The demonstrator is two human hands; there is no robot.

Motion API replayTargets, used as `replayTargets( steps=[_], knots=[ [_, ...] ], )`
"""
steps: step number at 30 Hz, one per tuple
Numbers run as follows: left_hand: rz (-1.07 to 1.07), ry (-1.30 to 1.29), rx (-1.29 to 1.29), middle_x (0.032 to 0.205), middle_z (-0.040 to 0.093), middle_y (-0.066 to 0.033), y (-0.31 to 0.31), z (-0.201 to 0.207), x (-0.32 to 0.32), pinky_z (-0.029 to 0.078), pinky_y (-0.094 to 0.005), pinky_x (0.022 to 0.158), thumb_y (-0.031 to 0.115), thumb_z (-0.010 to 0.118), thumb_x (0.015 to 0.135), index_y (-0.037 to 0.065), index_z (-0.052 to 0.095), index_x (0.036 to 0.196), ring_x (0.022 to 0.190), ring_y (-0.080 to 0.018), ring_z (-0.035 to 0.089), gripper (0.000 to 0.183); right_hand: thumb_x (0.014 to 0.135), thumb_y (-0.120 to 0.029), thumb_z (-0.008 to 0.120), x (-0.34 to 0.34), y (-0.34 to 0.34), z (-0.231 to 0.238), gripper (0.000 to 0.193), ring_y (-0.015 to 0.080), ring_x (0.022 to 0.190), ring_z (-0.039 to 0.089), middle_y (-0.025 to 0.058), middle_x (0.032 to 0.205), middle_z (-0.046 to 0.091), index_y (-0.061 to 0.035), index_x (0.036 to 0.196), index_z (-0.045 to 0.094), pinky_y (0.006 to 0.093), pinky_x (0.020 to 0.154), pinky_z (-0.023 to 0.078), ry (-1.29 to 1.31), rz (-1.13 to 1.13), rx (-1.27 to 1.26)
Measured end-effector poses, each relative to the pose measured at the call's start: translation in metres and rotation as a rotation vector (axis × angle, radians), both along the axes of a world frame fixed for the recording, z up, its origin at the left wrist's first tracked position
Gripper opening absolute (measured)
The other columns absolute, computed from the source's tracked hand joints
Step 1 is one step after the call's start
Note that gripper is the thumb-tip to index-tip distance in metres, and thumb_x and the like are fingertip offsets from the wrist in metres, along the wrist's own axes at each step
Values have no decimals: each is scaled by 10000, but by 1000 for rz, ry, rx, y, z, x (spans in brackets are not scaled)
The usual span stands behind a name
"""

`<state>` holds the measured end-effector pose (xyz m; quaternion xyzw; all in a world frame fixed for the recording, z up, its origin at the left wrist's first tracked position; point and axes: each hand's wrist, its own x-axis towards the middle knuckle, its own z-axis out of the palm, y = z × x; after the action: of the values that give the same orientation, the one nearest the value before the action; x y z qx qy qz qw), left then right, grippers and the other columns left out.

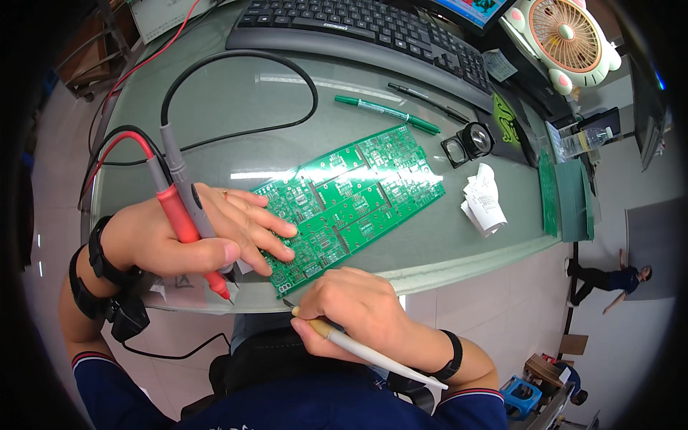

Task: Testing and marking a circuit board using probes and a marker at an electronics workstation.

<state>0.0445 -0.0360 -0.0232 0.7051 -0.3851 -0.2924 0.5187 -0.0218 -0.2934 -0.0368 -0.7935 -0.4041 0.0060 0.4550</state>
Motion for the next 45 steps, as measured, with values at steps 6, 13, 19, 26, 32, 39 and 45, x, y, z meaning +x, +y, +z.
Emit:
replayTargets(
  steps=[6,13,19,26,32,39,45],
  knots=[
    [-2,-3,1,1154,694,-134,0,-1,0,304,-483,1131,199,448,895,12,738,998,1272,-337,528,360,720,-23,771,5,-2,0,241,251,621,630,81,751,634,-56,803,547,339,557,492,70,25,-7],
    [-7,-16,-6,1155,693,-136,0,-1,0,302,-489,1131,200,451,894,17,740,999,1275,-339,525,358,728,-9,772,5,0,1,242,250,637,644,85,753,636,-48,804,546,334,564,505,66,17,-7],
    [-9,-24,-9,1156,692,-139,0,-1,0,302,-489,1132,196,448,893,10,739,996,1273,-345,525,360,720,-3,778,5,1,2,248,250,645,650,83,754,638,-48,809,552,328,572,513,44,6,-15],
    [-11,-32,-12,1163,689,-141,0,-2,1,304,-490,1130,198,454,886,10,739,994,1274,-352,523,358,720,-6,778,4,1,1,246,252,648,654,82,755,640,-49,804,551,329,572,519,43,-3,-13],
    [-14,-36,-7,1160,690,-142,0,-2,1,307,-488,1129,202,456,883,9,739,991,1274,-354,523,360,720,-9,779,4,1,0,248,254,644,652,84,752,639,-49,801,548,329,570,518,36,-7,-19],
    [-20,-60,-23,1158,691,-143,0,-5,2,308,-489,1128,204,456,881,8,740,986,1271,-354,526,361,724,-14,776,4,0,1,244,254,638,647,84,747,635,-50,802,548,330,569,514,51,2,-13],
    [0,-38,-22,1148,694,-145,1,-5,0,307,-496,1128,209,454,881,9,741,985,1270,-354,527,365,725,-5,773,4,1,2,243,252,641,648,87,750,635,-47,800,546,329,570,514,56,6,-15]
  ],
)
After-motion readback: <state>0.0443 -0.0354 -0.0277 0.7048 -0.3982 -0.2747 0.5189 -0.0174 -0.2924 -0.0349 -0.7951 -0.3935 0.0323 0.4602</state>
